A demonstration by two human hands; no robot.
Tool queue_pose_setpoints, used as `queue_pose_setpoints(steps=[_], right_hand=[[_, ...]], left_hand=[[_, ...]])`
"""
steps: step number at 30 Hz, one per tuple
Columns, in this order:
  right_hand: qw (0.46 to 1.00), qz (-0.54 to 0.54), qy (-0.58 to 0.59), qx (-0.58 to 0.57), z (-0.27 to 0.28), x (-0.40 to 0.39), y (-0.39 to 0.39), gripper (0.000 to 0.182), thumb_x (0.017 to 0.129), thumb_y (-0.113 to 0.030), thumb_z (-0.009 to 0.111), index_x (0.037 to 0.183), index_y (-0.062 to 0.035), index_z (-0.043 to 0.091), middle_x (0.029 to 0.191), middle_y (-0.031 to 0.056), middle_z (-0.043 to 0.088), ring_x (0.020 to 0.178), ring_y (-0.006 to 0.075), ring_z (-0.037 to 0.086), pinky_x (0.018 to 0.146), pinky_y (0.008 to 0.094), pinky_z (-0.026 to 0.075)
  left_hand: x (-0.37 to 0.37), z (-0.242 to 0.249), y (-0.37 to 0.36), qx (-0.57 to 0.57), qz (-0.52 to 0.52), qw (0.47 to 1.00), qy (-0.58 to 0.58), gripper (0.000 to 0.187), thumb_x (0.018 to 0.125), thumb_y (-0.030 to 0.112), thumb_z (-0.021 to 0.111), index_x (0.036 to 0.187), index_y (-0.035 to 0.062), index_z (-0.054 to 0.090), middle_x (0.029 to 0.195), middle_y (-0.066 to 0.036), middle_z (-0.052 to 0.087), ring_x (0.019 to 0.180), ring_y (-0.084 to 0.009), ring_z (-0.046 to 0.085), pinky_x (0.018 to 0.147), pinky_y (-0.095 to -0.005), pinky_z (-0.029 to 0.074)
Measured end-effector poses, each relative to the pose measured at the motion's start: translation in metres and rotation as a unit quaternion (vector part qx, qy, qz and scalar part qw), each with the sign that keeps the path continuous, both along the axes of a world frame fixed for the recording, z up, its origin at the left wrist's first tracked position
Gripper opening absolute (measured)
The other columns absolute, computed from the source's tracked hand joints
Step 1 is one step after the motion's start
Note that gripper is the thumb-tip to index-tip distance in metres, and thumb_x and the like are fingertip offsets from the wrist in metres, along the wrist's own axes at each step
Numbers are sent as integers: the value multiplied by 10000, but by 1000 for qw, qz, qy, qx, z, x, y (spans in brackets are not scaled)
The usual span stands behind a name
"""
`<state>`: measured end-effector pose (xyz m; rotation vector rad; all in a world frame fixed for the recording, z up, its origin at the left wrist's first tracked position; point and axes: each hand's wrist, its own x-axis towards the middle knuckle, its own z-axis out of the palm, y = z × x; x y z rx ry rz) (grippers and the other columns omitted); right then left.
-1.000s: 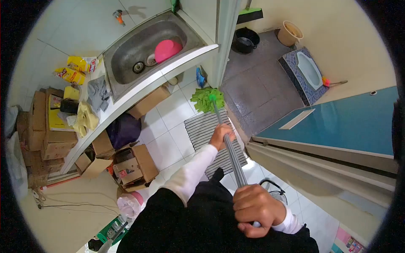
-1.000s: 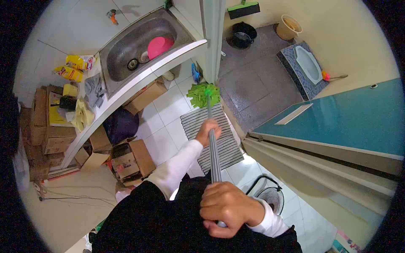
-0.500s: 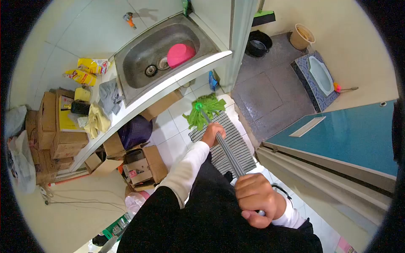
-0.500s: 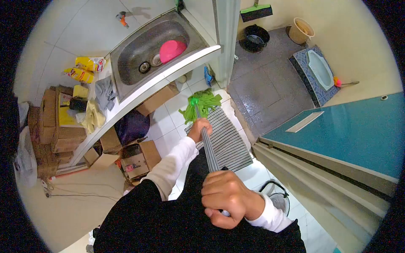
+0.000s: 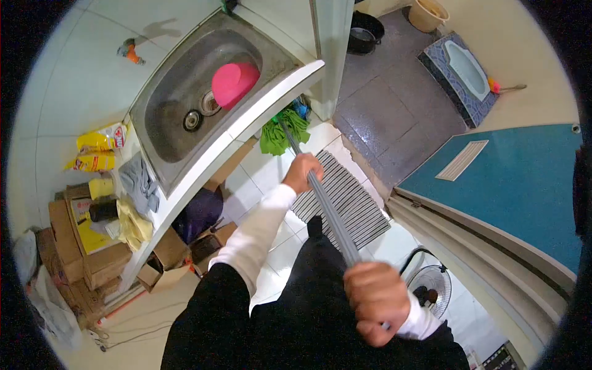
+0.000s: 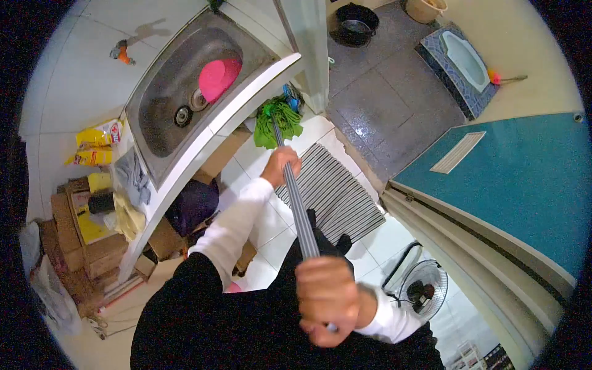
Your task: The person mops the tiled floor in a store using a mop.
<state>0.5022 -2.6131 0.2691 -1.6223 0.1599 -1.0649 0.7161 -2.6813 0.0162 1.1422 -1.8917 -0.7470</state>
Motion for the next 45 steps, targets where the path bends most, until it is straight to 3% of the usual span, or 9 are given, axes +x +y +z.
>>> queue_pose_setpoints(steps=[3, 5, 10, 11, 15, 18, 24, 35, 45], right_hand=[[998, -56, -29, 9, 2, 4, 20, 175, 716, -111, 501, 562, -36, 466, 515, 75, 466, 437, 225, 476, 479, 352, 456], [995, -77, -69, 11, 8, 6, 17, 176, 729, -135, 519, 627, 5, 488, 612, 146, 480, 485, 242, 472, 477, 395, 444], [993, -67, -94, 4, 2, 11, -23, 195, 757, -167, 509, 646, -9, 482, 561, 84, 445, 493, 226, 467, 505, 364, 442], [994, -53, -98, 7, 3, 10, -28, 230, 782, -198, 502, 641, -19, 474, 554, 70, 442, 501, 215, 468, 506, 353, 438], [996, -42, -74, 19, 4, 9, -30, 339, 779, -180, 493, 465, -66, 438, 444, 44, 452, 371, 179, 457, 433, 310, 450], [994, -69, -75, 33, -13, -9, -1, 350, 775, -184, 494, 450, -71, 426, 425, 40, 436, 351, 180, 442, 408, 308, 440], [966, -198, -148, 71, -25, -6, 13, 292, 754, -170, 498, 496, -44, 446, 481, 73, 456, 403, 210, 462, 438, 337, 440], [994, -91, -66, 15, -38, -35, 39, 342, 819, -211, 469, 514, -57, 462, 506, 65, 476, 437, 221, 499, 490, 351, 477], [991, -115, -57, 29, -93, -8, 5, 290, 759, -154, 461, 496, -45, 405, 491, 87, 437, 435, 261, 459, 515, 392, 431]], left_hand=[[-2, 12, 16, 69, -14, 997, -21, 160, 495, 76, 615, 492, 132, 464, 546, -18, 513, 603, -250, 503, 586, -365, 367], [-2, 12, 11, 57, -37, 997, -34, 192, 533, 68, 605, 486, 97, 421, 525, -47, 483, 575, -253, 488, 567, -357, 363], [3, 5, -26, 20, -59, 998, -5, 220, 569, 36, 589, 483, 71, 389, 512, -64, 459, 550, -253, 475, 555, -355, 362], [3, 2, -33, 31, -53, 998, -12, 137, 521, 82, 613, 494, 104, 480, 533, -46, 526, 564, -271, 508, 553, -364, 387], [3, -3, -33, 36, -74, 996, -38, 146, 495, 55, 622, 504, 120, 491, 533, -33, 515, 571, -261, 512, 559, -363, 389], [-11, -7, -16, 59, -93, 994, -12, 187, 552, 41, 590, 472, 93, 430, 503, -40, 494, 547, -242, 509, 556, -350, 383], [-10, -13, -35, 45, -154, 983, -92, 148, 482, 110, 662, 519, 144, 523, 558, -12, 536, 595, -243, 531, 602, -359, 399], [-15, 5, -5, 83, -148, 969, -179, 163, 610, 124, 553, 483, 92, 456, 504, -72, 488, 544, -275, 503, 604, -381, 385], [16, -49, -55, 56, -113, 979, -160, 90, 547, 89, 582, 498, 100, 508, 538, -54, 516, 609, -261, 512, 602, -368, 402]])
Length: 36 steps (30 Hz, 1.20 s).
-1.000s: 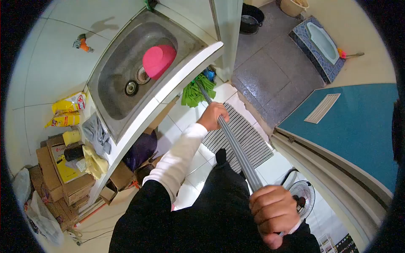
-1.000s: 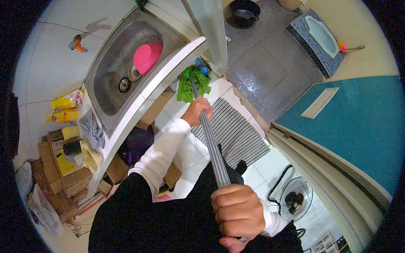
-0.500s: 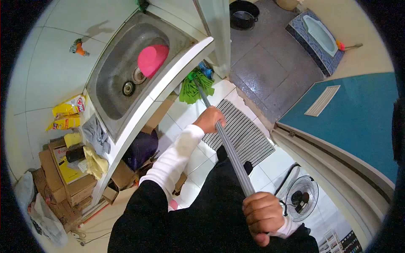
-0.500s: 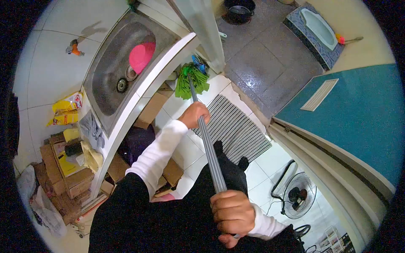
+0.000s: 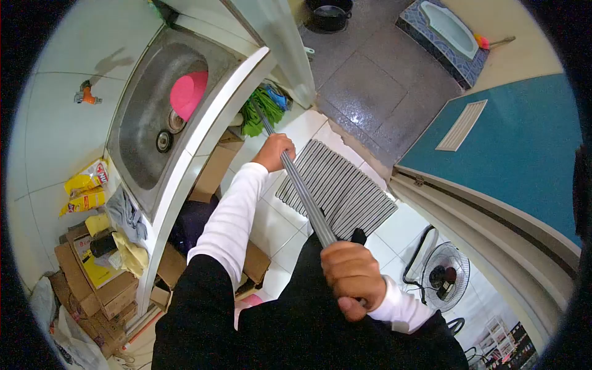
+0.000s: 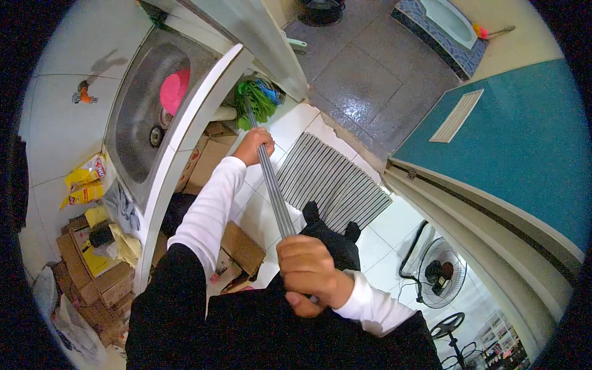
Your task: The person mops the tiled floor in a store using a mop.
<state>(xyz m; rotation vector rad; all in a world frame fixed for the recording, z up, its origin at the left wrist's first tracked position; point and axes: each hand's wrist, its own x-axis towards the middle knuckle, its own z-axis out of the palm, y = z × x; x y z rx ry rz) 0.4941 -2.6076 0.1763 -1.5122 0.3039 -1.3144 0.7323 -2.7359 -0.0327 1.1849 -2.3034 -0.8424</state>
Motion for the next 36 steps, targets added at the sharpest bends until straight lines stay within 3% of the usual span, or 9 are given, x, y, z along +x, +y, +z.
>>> queue_pose_setpoints(steps=[7, 10, 13, 16, 19, 22, 25, 30, 36], right_hand=[[999, -46, 6, 10, -52, 16, 5, 259, 742, -143, 458, 509, -47, 401, 505, 83, 432, 467, 262, 462, 552, 397, 433], [998, -50, 20, 24, -22, 5, 6, 213, 709, -104, 458, 509, -48, 410, 512, 88, 439, 471, 264, 465, 554, 397, 433], [999, -27, 6, 26, 32, 2, 7, 160, 584, -70, 482, 490, -43, 356, 496, 78, 339, 407, 249, 351, 417, 354, 292], [997, 13, 38, 59, 59, -6, 4, 186, 686, -85, 456, 508, -40, 427, 521, 101, 449, 470, 265, 467, 537, 379, 426], [999, -3, 41, 22, 43, 9, 0, 164, 659, -74, 455, 504, -37, 417, 522, 109, 441, 460, 260, 454, 512, 370, 411], [999, -46, 16, -2, 0, 34, 4, 141, 542, -61, 486, 491, -50, 354, 494, 77, 309, 415, 246, 343, 426, 353, 291], [1000, -23, 17, 3, -1, 41, 13, 128, 509, -51, 484, 491, -44, 357, 499, 76, 307, 415, 249, 335, 427, 349, 288], [999, 14, 46, 24, 76, 33, 13, 100, 494, -37, 492, 503, -27, 394, 508, 81, 351, 418, 252, 353, 441, 346, 320], [989, 85, 47, 113, 159, 7, 12, 144, 599, -67, 480, 495, -21, 392, 488, 95, 392, 408, 269, 384, 461, 368, 365]], left_hand=[[15, -37, -15, -55, 59, 995, -60, 92, 569, 72, 578, 505, 77, 512, 568, -61, 504, 626, -284, 500, 647, -392, 411], [3, -15, -6, -41, 33, 998, -39, 119, 568, 95, 566, 471, 82, 498, 534, -73, 499, 577, -284, 496, 585, -393, 414], [-11, 24, 14, -22, 1, 1000, -20, 108, 555, 92, 547, 461, 93, 492, 512, -78, 497, 550, -279, 499, 539, -386, 409], [-13, 37, 17, -10, -14, 1000, -22, 100, 545, 85, 576, 479, 97, 501, 513, -67, 503, 555, -274, 503, 544, -384, 412], [-1, 22, 7, -9, -8, 1000, 2, 109, 540, 87, 598, 488, 92, 502, 512, -61, 499, 560, -274, 502, 554, -386, 415], [21, -1, -3, -33, 15, 999, -9, 117, 544, 87, 598, 488, 77, 496, 523, -74, 492, 568, -285, 493, 584, -387, 418], [22, -5, 13, -49, 58, 997, -14, 119, 546, 82, 593, 489, 70, 490, 529, -88, 490, 568, -295, 486, 596, -386, 415], [2, 40, 48, -7, 89, 992, 90, 179, 599, 59, 566, 485, 67, 427, 521, -98, 455, 559, -281, 450, 575, -367, 366], [-30, 87, 115, 39, 139, 979, 142, 224, 618, 147, 630, 505, 65, 455, 518, -108, 465, 529, -309, 476, 506, -403, 369]])
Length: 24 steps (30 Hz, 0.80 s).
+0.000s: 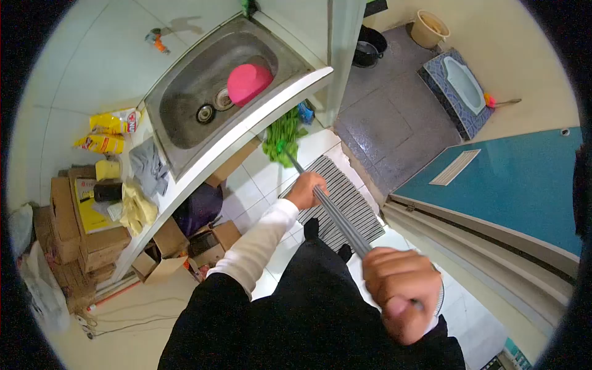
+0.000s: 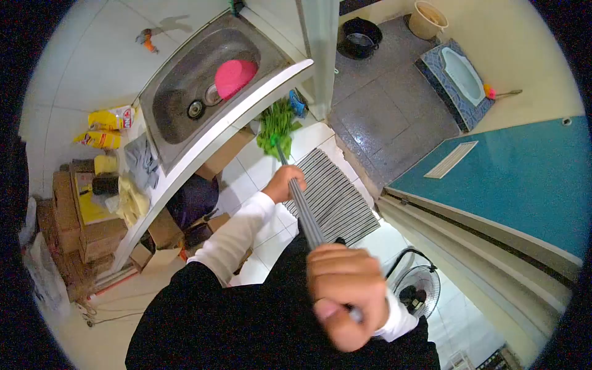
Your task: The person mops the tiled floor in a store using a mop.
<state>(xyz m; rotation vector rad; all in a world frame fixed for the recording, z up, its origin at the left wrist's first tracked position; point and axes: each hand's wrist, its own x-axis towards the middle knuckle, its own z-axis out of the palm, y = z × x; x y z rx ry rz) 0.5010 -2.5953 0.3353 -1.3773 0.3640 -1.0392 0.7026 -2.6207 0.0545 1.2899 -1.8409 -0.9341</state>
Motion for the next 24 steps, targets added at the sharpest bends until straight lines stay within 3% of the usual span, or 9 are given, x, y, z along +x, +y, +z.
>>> queue_pose_setpoints(steps=[4, 9, 10, 12, 14, 20, 24], right_hand=[[994, 2, -10, 105, 16, -8, 7, 233, 663, -120, 450, 485, -4, 356, 477, 104, 399, 397, 232, 375, 422, 340, 300], [997, 70, -9, 24, -13, 7, 49, 235, 668, -116, 467, 492, -22, 343, 474, 95, 360, 416, 258, 377, 426, 339, 294], [998, 65, -6, 20, -8, 10, 58, 290, 708, -144, 426, 464, -20, 331, 441, 94, 361, 381, 222, 336, 420, 342, 279], [996, 79, -18, 22, -13, 5, 67, 220, 654, -107, 459, 483, -22, 349, 463, 95, 365, 398, 249, 365, 424, 342, 295], [997, 74, -25, 17, -19, -5, 75, 185, 615, -86, 467, 484, -20, 354, 470, 94, 372, 402, 255, 375, 426, 337, 303], [996, 68, -12, 48, -33, -38, 90, 196, 631, -69, 439, 470, -10, 343, 468, 96, 389, 409, 235, 377, 433, 324, 306], [996, 83, 5, 32, -26, -37, 95, 180, 633, -54, 436, 487, -1, 344, 476, 93, 381, 423, 244, 380, 444, 327, 314]], left_hand=[[-2, 12, 59, 44, 12, 997, -69, 240, 653, 151, 645, 522, 52, 470, 525, -124, 480, 535, -331, 496, 502, -400, 388], [24, 1, 123, 91, 56, 994, -15, 190, 597, 107, 671, 538, 44, 502, 541, -133, 516, 529, -286, 543, 510, -355, 413], [24, 0, 131, 88, 75, 993, -28, 201, 599, 111, 674, 530, 51, 495, 541, -134, 517, 532, -301, 539, 505, -364, 416], [21, -4, 140, 77, 109, 990, -54, 225, 603, 117, 680, 514, 66, 480, 541, -136, 519, 536, -331, 530, 496, -381, 420], [13, -8, 145, 85, 109, 989, -62, 217, 604, 116, 666, 514, 45, 481, 529, -137, 502, 502, -290, 515, 484, -358, 406], [-7, -24, 150, 89, 96, 988, -79, 310, 622, 140, 660, 473, 56, 402, 498, -123, 441, 470, -263, 456, 455, -358, 356], [0, -23, 155, 131, 65, 982, -120, 260, 632, 175, 682, 514, 70, 475, 553, -165, 508, 587, -379, 518, 518, -424, 408]])
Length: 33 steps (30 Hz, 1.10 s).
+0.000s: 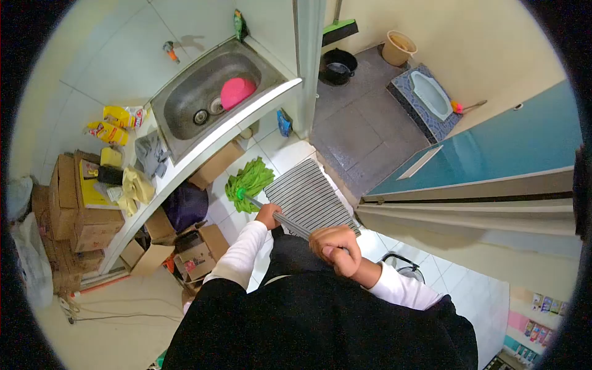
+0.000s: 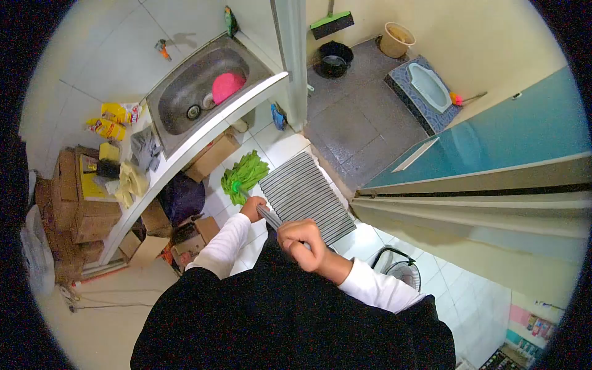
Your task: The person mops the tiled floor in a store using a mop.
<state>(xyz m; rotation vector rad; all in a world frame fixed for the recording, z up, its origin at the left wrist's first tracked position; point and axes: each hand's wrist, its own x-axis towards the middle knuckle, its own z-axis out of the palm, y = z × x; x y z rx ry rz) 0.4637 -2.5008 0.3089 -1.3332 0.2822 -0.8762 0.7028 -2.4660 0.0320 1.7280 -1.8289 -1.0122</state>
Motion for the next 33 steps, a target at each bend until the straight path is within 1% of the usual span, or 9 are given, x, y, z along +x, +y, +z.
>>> queue_pose_setpoints(steps=[4, 5, 13, 14, 17, 24, 27, 30, 33], right_hand=[[999, 40, 1, -33, 3, 18, 4, 193, 641, -63, 457, 498, 2, 344, 481, 104, 369, 426, 263, 374, 443, 347, 298], [998, 51, -2, -44, 5, 25, 3, 198, 642, -65, 461, 498, 1, 343, 481, 108, 366, 425, 267, 371, 441, 352, 293], [982, 152, 9, -114, 41, 98, 8, 288, 695, -115, 469, 490, -29, 287, 468, 77, 292, 411, 249, 329, 435, 346, 268], [978, 167, 25, -123, 47, 105, 9, 280, 672, -118, 480, 497, -23, 284, 476, 83, 287, 421, 261, 334, 442, 355, 266], [974, 184, 28, -132, 54, 121, 14, 281, 670, -124, 484, 495, -21, 291, 475, 89, 296, 422, 265, 339, 447, 358, 269], [965, 208, 37, -155, 64, 153, 12, 284, 698, -116, 485, 506, -6, 308, 480, 100, 312, 429, 273, 346, 452, 361, 274], [965, 208, 51, -153, 66, 159, 9, 285, 701, -121, 487, 507, -8, 311, 480, 99, 320, 428, 266, 352, 450, 357, 276], [966, 199, 46, -155, 60, 161, 4, 288, 706, -127, 485, 508, -9, 312, 481, 98, 324, 428, 260, 356, 448, 355, 276], [969, 190, 46, -151, 65, 163, 2, 304, 721, -143, 481, 505, -14, 310, 479, 94, 324, 426, 255, 358, 444, 354, 274]], left_hand=[[15, 1, 7, -44, -13, 999, 14, 227, 633, 165, 677, 561, 61, 490, 569, -172, 504, 602, -394, 507, 521, -429, 399], [20, 4, 7, -20, -19, 999, 35, 296, 689, 197, 616, 525, 24, 440, 550, -169, 449, 538, -347, 476, 509, -396, 378], [75, 49, 16, 10, -46, 995, 89, 377, 730, 228, 680, 534, 39, 419, 509, -129, 407, 488, -264, 390, 489, -369, 342], [81, 49, 19, -24, -65, 992, 104, 376, 732, 209, 692, 542, 39, 417, 500, -110, 402, 483, -235, 367, 479, -361, 332], [92, 53, 24, -8, -66, 994, 90, 308, 708, 134, 660, 549, 38, 415, 549, -148, 456, 540, -334, 454, 512, -380, 374], [116, 44, 26, -14, -52, 983, 174, 333, 704, 122, 666, 546, 40, 386, 526, -138, 416, 509, -314, 407, 495, -372, 349], [125, 56, 22, -18, -87, 990, 112, 339, 712, 126, 666, 548, 40, 382, 530, -144, 403, 502, -305, 389, 494, -365, 343], [126, 52, 18, -32, -69, 984, 159, 341, 717, 121, 664, 545, 39, 381, 526, -152, 389, 493, -289, 382, 492, -361, 339], [125, 47, 18, 41, -31, 984, 172, 332, 710, 103, 664, 538, 38, 388, 518, -153, 390, 484, -278, 391, 487, -358, 338]])
